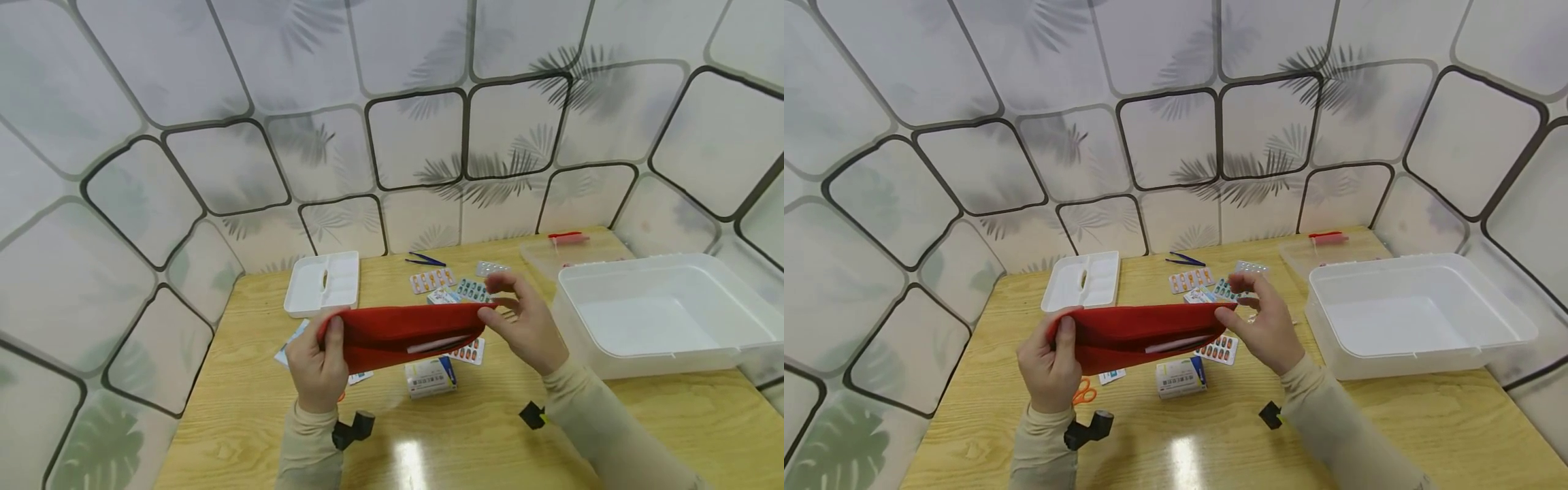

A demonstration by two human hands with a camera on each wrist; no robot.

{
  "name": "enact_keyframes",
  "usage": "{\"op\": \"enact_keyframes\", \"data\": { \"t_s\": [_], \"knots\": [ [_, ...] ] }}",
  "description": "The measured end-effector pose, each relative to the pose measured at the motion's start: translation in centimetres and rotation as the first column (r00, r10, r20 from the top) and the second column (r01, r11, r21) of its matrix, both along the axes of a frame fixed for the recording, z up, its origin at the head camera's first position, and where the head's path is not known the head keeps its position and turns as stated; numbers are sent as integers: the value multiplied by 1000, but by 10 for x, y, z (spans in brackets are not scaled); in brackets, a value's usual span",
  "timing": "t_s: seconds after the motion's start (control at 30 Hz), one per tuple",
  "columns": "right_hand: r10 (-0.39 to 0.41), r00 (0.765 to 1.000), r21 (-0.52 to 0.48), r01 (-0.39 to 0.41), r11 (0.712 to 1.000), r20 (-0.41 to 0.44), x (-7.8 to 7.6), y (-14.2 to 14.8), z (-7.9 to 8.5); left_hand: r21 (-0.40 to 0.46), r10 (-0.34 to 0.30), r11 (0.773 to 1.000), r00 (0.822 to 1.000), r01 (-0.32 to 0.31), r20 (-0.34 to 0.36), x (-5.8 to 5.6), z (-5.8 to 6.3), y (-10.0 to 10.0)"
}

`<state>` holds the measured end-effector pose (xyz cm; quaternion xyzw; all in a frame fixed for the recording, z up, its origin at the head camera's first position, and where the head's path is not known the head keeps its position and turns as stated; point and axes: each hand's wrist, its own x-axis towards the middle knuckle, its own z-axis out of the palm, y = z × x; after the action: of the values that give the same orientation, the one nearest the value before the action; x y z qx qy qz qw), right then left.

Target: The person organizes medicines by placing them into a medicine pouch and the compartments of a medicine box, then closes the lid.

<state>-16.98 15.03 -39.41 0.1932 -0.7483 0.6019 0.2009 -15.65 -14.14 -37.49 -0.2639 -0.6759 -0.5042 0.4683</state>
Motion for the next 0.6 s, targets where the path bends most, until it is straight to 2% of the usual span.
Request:
{"op": "enact_keyframes", "data": {
  "t_s": [0.07,0.13,0.2,0.27,0.37,0.47,0.6],
  "knots": [
    [117,990,23,-119,993,80,-6,4,-9,3,-13,1000,1000,13,6,0,-1,1],
    [196,977,29,-199,979,86,-10,6,-18,5,-27,1000,1000,27,12,0,-3,3],
    [229,972,32,-231,972,56,-11,5,-21,3,-41,999,999,41,21,-1,-4,5],
    [214,977,43,-214,976,14,-11,4,-21,0,-44,999,999,44,26,0,-5,7],
    [145,989,65,-142,988,-42,-9,2,-16,-5,-32,999,999,33,28,0,-5,9],
    [84,992,71,-77,994,-96,-2,-3,-3,-39,-21,999,999,22,35,0,-6,13],
    [-16,992,29,20,999,-125,7,-9,12,-115,-21,993,998,27,56,-1,-10,21]
  ]
}}
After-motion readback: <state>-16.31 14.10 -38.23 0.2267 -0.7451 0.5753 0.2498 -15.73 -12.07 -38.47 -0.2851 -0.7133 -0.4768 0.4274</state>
